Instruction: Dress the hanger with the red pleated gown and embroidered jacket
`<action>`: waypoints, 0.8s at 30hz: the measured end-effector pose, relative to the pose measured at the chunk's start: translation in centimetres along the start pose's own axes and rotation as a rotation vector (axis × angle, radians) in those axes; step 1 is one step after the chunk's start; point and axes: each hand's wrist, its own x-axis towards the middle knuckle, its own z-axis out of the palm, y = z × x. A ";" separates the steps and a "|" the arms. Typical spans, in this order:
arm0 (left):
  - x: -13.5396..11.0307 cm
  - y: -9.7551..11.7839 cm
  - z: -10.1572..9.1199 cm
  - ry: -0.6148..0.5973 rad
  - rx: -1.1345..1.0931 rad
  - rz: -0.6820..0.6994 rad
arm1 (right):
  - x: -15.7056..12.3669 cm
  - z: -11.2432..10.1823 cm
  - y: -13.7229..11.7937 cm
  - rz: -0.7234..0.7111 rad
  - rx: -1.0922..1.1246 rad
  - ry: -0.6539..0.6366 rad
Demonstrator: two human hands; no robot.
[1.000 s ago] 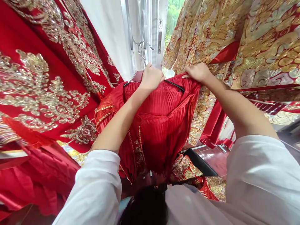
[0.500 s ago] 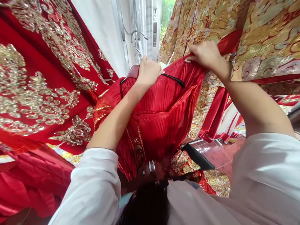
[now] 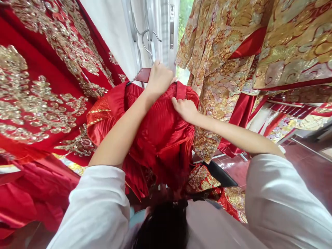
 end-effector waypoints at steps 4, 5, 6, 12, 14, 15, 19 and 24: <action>-1.1 -0.5 -0.9 -0.024 -0.070 0.083 | -0.2 -0.3 -1.5 0.039 0.136 0.047; -1.7 -0.6 -1.4 -0.020 -0.077 0.101 | -0.5 -0.7 -1.6 0.042 0.185 0.063; -2.5 -0.8 -2.0 -0.003 -0.079 0.103 | -0.9 -0.9 -1.5 0.058 0.236 0.083; -9.0 -4.1 -5.9 0.131 0.105 -0.284 | -2.6 2.4 2.2 0.369 0.456 0.248; -10.4 -5.3 -6.2 0.016 0.127 -0.466 | -2.4 5.1 2.9 0.365 0.564 0.242; -10.9 -5.7 -6.2 -0.043 0.128 -0.534 | -2.3 6.5 2.9 0.333 0.652 0.241; -11.4 -6.3 -5.5 -0.098 0.155 -0.584 | -2.5 9.3 2.4 0.209 1.206 0.269; -11.0 -6.9 -4.9 -0.084 0.139 -0.550 | -3.3 5.3 9.1 0.180 1.340 0.300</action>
